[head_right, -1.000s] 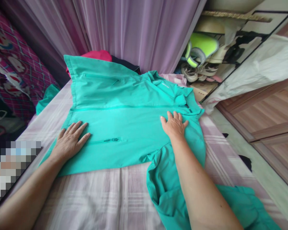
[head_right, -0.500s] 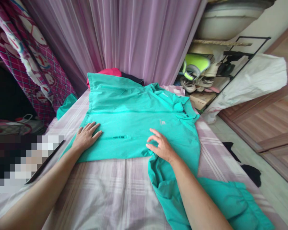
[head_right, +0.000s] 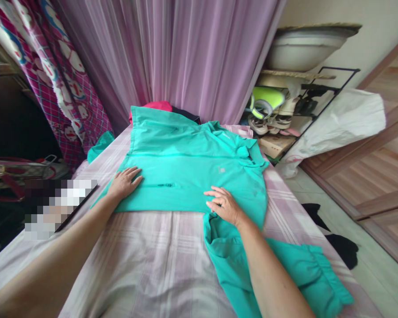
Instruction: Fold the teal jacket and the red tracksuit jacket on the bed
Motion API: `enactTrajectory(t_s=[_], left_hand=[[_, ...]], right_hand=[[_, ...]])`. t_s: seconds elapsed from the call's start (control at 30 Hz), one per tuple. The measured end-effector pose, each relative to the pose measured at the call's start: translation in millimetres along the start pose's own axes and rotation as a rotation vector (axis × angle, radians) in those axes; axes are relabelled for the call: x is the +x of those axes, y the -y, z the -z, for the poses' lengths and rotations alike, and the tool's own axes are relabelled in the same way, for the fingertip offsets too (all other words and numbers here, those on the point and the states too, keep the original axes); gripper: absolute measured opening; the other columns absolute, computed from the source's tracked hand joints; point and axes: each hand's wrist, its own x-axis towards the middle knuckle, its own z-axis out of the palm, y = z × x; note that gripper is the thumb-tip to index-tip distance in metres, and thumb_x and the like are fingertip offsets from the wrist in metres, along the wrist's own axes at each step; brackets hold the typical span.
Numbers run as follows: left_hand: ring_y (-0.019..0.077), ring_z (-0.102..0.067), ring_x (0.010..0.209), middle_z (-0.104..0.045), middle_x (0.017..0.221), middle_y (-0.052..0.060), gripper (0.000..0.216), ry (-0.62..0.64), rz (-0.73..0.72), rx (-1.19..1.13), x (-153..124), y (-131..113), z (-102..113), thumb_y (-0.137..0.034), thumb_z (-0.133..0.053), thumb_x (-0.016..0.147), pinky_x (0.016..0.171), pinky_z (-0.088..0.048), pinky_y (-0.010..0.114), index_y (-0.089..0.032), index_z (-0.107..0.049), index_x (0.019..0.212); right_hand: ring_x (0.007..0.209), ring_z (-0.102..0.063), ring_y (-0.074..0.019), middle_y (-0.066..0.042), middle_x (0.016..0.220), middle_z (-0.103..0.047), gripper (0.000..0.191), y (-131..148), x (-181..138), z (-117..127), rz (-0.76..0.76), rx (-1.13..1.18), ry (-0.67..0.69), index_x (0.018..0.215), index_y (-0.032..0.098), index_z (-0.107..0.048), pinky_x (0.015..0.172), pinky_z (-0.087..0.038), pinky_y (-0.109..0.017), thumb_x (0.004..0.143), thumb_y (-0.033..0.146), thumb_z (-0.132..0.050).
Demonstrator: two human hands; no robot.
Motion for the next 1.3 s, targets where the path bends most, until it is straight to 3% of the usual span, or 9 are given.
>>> enactTrajectory(t_s=[0.2, 0.3, 0.4, 0.5, 0.63, 0.77, 1.03, 1.3], left_hand=[[0.0282, -0.057, 0.128, -0.062, 0.139, 0.013, 0.046, -0.05, 0.033, 0.034, -12, -17, 10, -0.033, -0.032, 0.101, 0.11, -0.04, 0.042, -0.015, -0.064, 0.128], [0.0276, -0.06, 0.123, -0.063, 0.137, 0.015, 0.045, -0.054, 0.04, 0.029, -27, -29, 12, -0.031, -0.032, 0.1, 0.107, -0.044, 0.041, -0.015, -0.062, 0.129], [0.0284, -0.052, 0.134, -0.052, 0.15, 0.014, 0.048, -0.069, 0.051, 0.01, -48, -44, 7, -0.037, -0.032, 0.101, 0.111, -0.04, 0.045, -0.018, -0.054, 0.14], [0.0315, -0.038, 0.145, -0.042, 0.158, 0.012, 0.052, -0.069, 0.076, -0.013, -66, -60, -1, -0.044, -0.032, 0.101, 0.116, -0.031, 0.056, -0.023, -0.049, 0.146], [0.0318, -0.03, 0.15, -0.036, 0.161, 0.011, 0.059, -0.026, 0.089, -0.018, -78, -71, -5, -0.051, -0.033, 0.1, 0.119, -0.023, 0.06, -0.024, -0.042, 0.152], [0.0312, -0.027, 0.151, -0.034, 0.162, 0.011, 0.063, -0.003, 0.085, -0.005, -78, -61, -2, -0.055, -0.033, 0.1, 0.12, -0.022, 0.06, -0.023, -0.039, 0.154], [0.0301, -0.031, 0.149, -0.039, 0.16, 0.011, 0.061, -0.012, 0.148, 0.021, -85, -11, 6, -0.054, -0.034, 0.099, 0.12, -0.023, 0.053, -0.025, -0.042, 0.152], [0.0303, -0.033, 0.149, -0.041, 0.159, 0.011, 0.058, -0.027, 0.127, 0.049, -88, -6, 8, -0.05, -0.031, 0.1, 0.118, -0.026, 0.055, -0.023, -0.044, 0.15]], right_hand=[[0.131, -0.055, -0.0298, -0.006, 0.117, -0.075, 0.044, 4, 3, 0, -0.069, 0.059, -0.038, 0.052, 0.025, -0.066, 0.114, -0.036, -0.054, 0.089, 0.046, -0.055], [0.117, -0.065, -0.0275, -0.007, 0.108, -0.078, 0.037, 13, 15, 4, -0.202, 0.101, -0.113, 0.077, 0.025, -0.076, 0.106, -0.047, -0.046, 0.092, 0.046, -0.05], [0.107, -0.07, -0.0252, -0.006, 0.11, -0.077, 0.035, 28, 39, 7, -0.309, -0.009, -0.2, 0.108, 0.025, -0.075, 0.097, -0.053, -0.039, 0.093, 0.042, -0.048], [0.124, -0.061, -0.0253, -0.007, 0.132, -0.068, 0.041, 48, 63, 0, -0.276, -0.231, -0.192, 0.129, 0.025, -0.066, 0.107, -0.046, -0.042, 0.095, 0.04, -0.048], [0.149, -0.03, -0.0294, -0.01, 0.162, -0.036, 0.058, 63, 68, -20, -0.301, -0.462, 0.036, 0.151, 0.026, -0.045, 0.119, -0.021, -0.061, 0.098, 0.049, -0.045], [0.152, -0.022, -0.0265, -0.01, 0.166, -0.025, 0.06, 58, 53, -28, -0.391, -0.531, 0.143, 0.156, 0.029, -0.035, 0.119, -0.017, -0.061, 0.101, 0.053, -0.033], [0.151, -0.025, -0.0246, -0.006, 0.165, -0.03, 0.057, 31, 21, -13, -0.509, -0.599, 0.061, 0.155, 0.032, -0.036, 0.12, -0.018, -0.056, 0.101, 0.051, -0.029], [0.152, -0.023, -0.0276, -0.009, 0.165, -0.028, 0.063, 11, -14, 11, -0.71, -0.622, -0.026, 0.157, 0.029, -0.033, 0.118, -0.02, -0.059, 0.101, 0.054, -0.021]])
